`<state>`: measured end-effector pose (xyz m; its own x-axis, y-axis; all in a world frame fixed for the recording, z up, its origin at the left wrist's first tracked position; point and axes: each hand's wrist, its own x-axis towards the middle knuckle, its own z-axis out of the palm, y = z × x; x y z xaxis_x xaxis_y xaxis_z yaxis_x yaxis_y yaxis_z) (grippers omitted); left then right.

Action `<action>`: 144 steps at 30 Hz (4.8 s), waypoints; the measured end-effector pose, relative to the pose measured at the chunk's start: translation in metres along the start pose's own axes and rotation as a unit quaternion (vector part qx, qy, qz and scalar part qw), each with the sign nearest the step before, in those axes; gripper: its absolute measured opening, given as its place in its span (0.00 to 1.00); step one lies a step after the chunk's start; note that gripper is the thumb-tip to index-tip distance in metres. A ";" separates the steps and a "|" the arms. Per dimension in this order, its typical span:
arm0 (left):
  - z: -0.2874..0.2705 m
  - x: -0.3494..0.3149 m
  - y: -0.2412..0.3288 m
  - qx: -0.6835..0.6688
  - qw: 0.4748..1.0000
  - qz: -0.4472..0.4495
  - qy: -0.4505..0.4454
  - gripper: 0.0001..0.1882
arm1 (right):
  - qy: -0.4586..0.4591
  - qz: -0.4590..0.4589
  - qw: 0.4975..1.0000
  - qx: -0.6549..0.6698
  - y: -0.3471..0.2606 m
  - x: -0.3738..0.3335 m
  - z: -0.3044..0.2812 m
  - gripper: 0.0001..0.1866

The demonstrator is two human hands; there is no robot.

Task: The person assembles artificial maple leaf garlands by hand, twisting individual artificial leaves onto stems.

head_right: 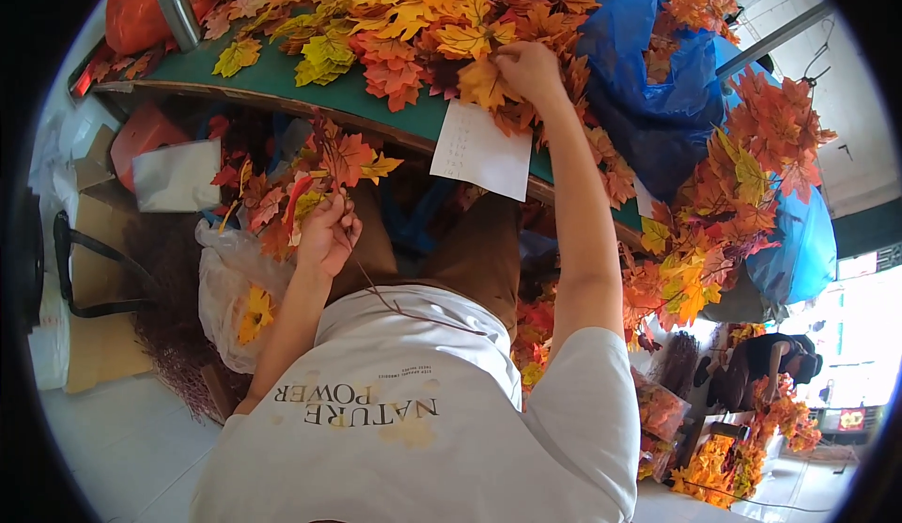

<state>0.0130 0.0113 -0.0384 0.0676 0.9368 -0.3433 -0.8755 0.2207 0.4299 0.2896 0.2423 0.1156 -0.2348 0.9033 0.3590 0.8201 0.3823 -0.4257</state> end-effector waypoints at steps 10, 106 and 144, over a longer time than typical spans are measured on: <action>0.022 -0.017 0.004 0.028 0.999 0.025 0.015 0.04 | -0.014 0.151 0.824 0.545 -0.034 -0.039 -0.015 0.09; 0.026 -0.016 -0.011 0.173 0.964 0.184 -0.085 0.05 | -0.020 0.130 0.789 0.600 -0.133 -0.213 0.139 0.06; -0.008 0.011 -0.003 -0.071 0.992 0.107 0.010 0.05 | 0.085 -0.168 0.982 0.000 -0.142 -0.154 0.034 0.16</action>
<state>0.0124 0.0183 -0.0501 -0.1350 0.9521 -0.2743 -0.9271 -0.0237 0.3741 0.1917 0.0559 0.0922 -0.4020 0.6798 0.6134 0.7114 0.6537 -0.2582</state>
